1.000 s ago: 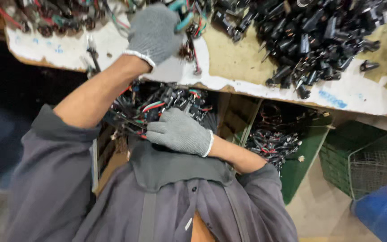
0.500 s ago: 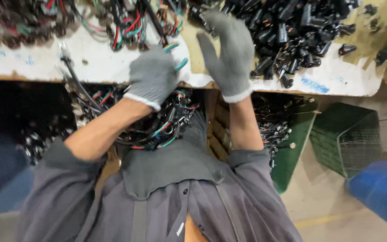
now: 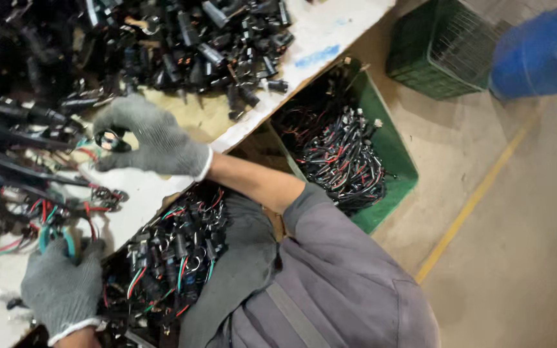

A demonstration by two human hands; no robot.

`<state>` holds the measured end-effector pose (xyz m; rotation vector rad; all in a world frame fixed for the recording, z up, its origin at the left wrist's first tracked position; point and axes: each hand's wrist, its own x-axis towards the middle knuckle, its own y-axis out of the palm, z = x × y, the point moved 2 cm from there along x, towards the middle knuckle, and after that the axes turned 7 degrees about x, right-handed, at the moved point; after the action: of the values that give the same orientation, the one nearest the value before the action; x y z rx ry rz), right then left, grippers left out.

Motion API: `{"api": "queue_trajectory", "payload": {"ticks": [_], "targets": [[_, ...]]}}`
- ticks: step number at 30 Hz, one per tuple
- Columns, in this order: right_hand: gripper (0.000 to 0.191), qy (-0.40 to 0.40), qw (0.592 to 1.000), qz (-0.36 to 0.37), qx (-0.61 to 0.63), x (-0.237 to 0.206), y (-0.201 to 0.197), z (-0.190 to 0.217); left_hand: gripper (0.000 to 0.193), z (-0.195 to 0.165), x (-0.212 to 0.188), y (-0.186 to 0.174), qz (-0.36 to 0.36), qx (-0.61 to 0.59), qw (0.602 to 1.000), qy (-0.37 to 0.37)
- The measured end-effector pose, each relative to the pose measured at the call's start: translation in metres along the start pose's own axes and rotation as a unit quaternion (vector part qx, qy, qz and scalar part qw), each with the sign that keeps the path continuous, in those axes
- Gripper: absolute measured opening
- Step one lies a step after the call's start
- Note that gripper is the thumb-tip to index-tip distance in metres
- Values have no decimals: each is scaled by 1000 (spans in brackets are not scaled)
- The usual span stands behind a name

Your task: The person wearing work gloves uses pliers to strip insulation from the ends of red, green and black wires attached to black cylindrical connectors at a workbench. They process the connectors one at a time and place the finished ones into a growing pile on the bench and in a bin below.

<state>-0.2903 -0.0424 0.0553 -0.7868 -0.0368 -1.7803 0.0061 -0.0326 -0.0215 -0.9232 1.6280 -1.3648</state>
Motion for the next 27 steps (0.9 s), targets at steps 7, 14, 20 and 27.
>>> {"api": "queue_trajectory", "payload": {"ticks": [7, 14, 20, 27], "targets": [[40, 160, 972, 92, 148, -54, 17, 41, 25, 9, 2, -25, 7, -218, 974, -64], [32, -87, 966, 239, 39, -61, 34, 47, 19, -15, -15, -93, -26, -501, 860, -92], [50, -101, 935, 340, -29, -62, 43, 54, 14, -41, -40, -88, 83, -514, 842, -138], [63, -14, 932, 362, 29, -59, 40, 62, 15, -47, -28, -105, 31, -473, 880, -33]]}}
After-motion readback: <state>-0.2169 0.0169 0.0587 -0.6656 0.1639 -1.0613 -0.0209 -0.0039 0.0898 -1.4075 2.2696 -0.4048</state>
